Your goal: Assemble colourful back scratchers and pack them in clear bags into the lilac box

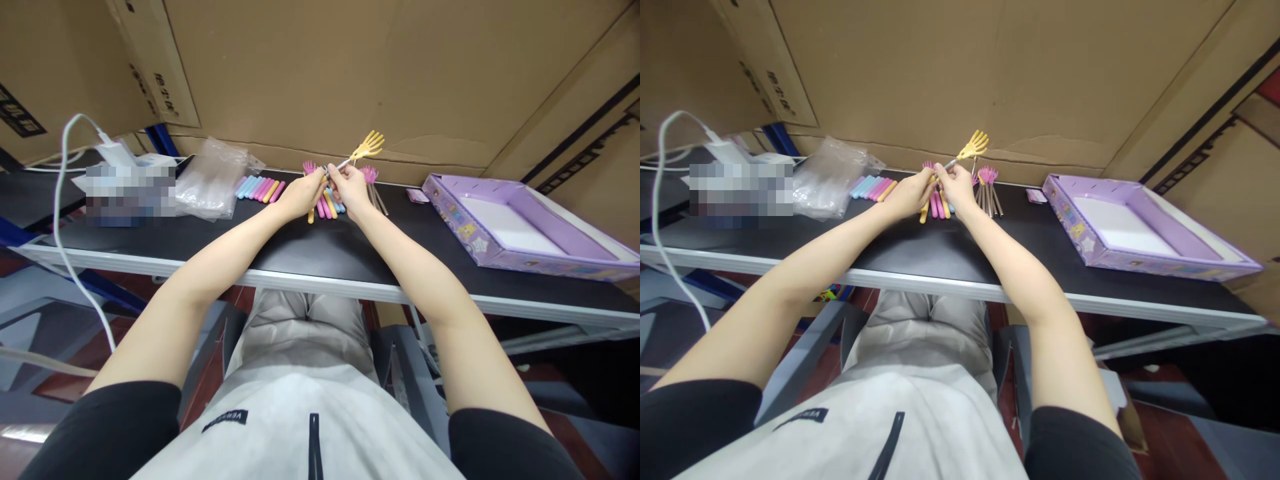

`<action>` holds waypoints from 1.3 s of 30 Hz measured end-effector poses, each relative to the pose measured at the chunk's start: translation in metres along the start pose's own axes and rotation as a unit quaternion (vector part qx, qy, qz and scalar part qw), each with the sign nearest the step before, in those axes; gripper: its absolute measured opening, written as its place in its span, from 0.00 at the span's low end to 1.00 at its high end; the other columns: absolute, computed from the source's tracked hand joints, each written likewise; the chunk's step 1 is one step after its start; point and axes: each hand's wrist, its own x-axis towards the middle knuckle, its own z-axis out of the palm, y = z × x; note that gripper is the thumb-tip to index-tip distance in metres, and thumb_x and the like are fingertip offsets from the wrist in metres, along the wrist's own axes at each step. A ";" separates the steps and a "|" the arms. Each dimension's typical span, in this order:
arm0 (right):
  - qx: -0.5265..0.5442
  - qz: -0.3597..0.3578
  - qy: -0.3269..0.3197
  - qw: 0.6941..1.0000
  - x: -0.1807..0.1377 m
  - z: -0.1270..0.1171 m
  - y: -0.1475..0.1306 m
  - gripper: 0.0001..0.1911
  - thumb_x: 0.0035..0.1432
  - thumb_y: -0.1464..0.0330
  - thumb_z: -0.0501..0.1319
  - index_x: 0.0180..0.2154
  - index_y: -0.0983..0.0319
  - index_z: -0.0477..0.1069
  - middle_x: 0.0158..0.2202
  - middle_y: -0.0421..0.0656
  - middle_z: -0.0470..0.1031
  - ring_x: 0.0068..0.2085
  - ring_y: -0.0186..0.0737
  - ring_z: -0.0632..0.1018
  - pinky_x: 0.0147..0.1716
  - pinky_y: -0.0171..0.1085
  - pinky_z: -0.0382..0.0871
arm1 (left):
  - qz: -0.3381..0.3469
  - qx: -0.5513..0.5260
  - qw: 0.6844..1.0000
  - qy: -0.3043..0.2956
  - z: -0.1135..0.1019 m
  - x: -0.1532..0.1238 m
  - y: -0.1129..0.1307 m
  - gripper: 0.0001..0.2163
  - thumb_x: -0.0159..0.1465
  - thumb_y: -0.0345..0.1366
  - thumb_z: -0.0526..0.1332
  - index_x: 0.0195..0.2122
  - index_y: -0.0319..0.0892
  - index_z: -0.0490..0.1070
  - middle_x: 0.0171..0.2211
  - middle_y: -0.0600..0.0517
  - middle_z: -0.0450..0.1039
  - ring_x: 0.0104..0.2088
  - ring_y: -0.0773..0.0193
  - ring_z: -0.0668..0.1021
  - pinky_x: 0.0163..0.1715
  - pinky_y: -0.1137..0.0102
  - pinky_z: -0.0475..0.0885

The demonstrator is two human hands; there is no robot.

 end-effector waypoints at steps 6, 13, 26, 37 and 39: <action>0.007 0.005 0.020 1.000 -0.002 0.003 -0.003 0.32 0.54 0.45 0.76 0.32 0.56 0.58 0.19 0.29 0.58 0.18 0.26 0.60 0.15 0.29 0.50 | -0.010 0.031 0.999 0.008 -0.002 0.001 0.002 0.10 0.77 0.37 0.51 0.51 0.41 0.70 0.45 0.38 0.81 0.48 0.49 0.84 0.47 0.62 0.74; 0.016 0.008 0.041 0.999 0.003 -0.004 -0.010 0.30 0.60 0.50 0.74 0.32 0.56 0.55 0.20 0.28 0.58 0.17 0.24 0.58 0.16 0.27 0.50 | -0.042 0.041 0.998 -0.008 -0.007 0.002 0.010 0.11 0.77 0.40 0.52 0.51 0.41 0.71 0.44 0.38 0.82 0.49 0.48 0.84 0.48 0.63 0.72; 0.000 0.018 0.071 0.997 0.011 -0.020 -0.029 0.27 0.65 0.57 0.71 0.29 0.58 0.55 0.19 0.29 0.59 0.17 0.22 0.59 0.16 0.26 0.49 | -0.031 0.033 0.999 0.021 -0.008 0.015 0.027 0.12 0.78 0.42 0.52 0.48 0.42 0.73 0.37 0.44 0.81 0.44 0.50 0.83 0.45 0.64 0.71; -0.062 0.100 0.315 0.942 0.040 -0.111 -0.058 0.23 0.80 0.71 0.44 0.27 0.55 0.48 0.20 0.29 0.46 0.18 0.25 0.52 0.24 0.30 0.56 | -0.040 0.071 0.996 -0.035 -0.023 -0.008 0.037 0.14 0.77 0.45 0.53 0.49 0.41 0.74 0.38 0.40 0.80 0.47 0.44 0.83 0.49 0.60 0.72; -0.113 0.098 0.441 0.885 0.038 -0.160 -0.064 0.26 0.79 0.73 0.36 0.27 0.54 0.55 0.20 0.33 0.52 0.19 0.27 0.52 0.25 0.33 0.58 | -0.066 0.078 0.994 -0.035 -0.031 -0.012 0.029 0.15 0.77 0.46 0.54 0.48 0.41 0.74 0.39 0.40 0.80 0.48 0.44 0.83 0.49 0.60 0.72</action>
